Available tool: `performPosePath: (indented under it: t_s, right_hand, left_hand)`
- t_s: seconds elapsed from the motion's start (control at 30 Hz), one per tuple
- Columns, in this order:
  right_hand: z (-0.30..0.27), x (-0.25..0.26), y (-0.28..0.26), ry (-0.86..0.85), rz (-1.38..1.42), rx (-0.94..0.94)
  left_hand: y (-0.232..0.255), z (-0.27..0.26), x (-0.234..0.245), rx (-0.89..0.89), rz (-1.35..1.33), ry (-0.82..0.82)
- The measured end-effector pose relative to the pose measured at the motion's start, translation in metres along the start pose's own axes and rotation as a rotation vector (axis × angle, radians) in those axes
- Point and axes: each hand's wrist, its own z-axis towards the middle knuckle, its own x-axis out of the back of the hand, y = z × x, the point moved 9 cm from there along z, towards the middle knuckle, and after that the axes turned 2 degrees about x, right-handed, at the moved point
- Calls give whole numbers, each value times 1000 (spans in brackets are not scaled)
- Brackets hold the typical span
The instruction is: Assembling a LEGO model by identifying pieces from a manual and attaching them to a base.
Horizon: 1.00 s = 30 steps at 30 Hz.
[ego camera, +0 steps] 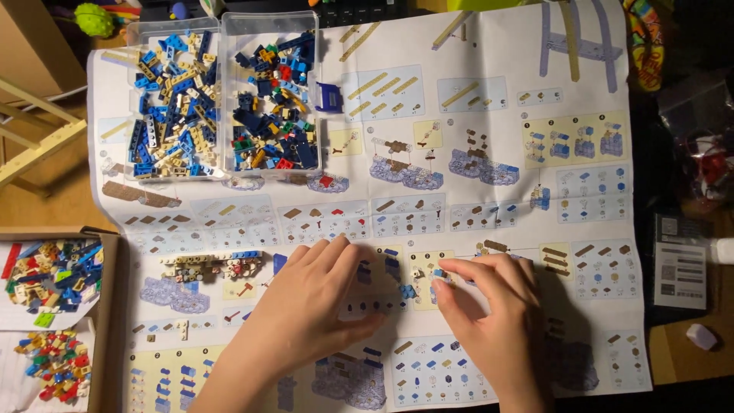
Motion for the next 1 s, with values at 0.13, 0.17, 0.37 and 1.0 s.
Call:
performPosePath:
  t_s: [0.13, 0.17, 0.37, 1.0]
  right_hand:
    - [1, 0, -6, -30, 8, 41]
    - [2, 0, -8, -33, 24, 55]
    - [0, 6, 6, 44, 15, -63]
    - [5, 3, 3, 1, 67, -27]
  left_hand:
    - [-2, 1, -7, -10, 73, 12]
    - [-4, 1, -8, 3, 95, 14]
    - [2, 4, -9, -29, 160, 94]
    - [11, 8, -25, -176, 183, 147]
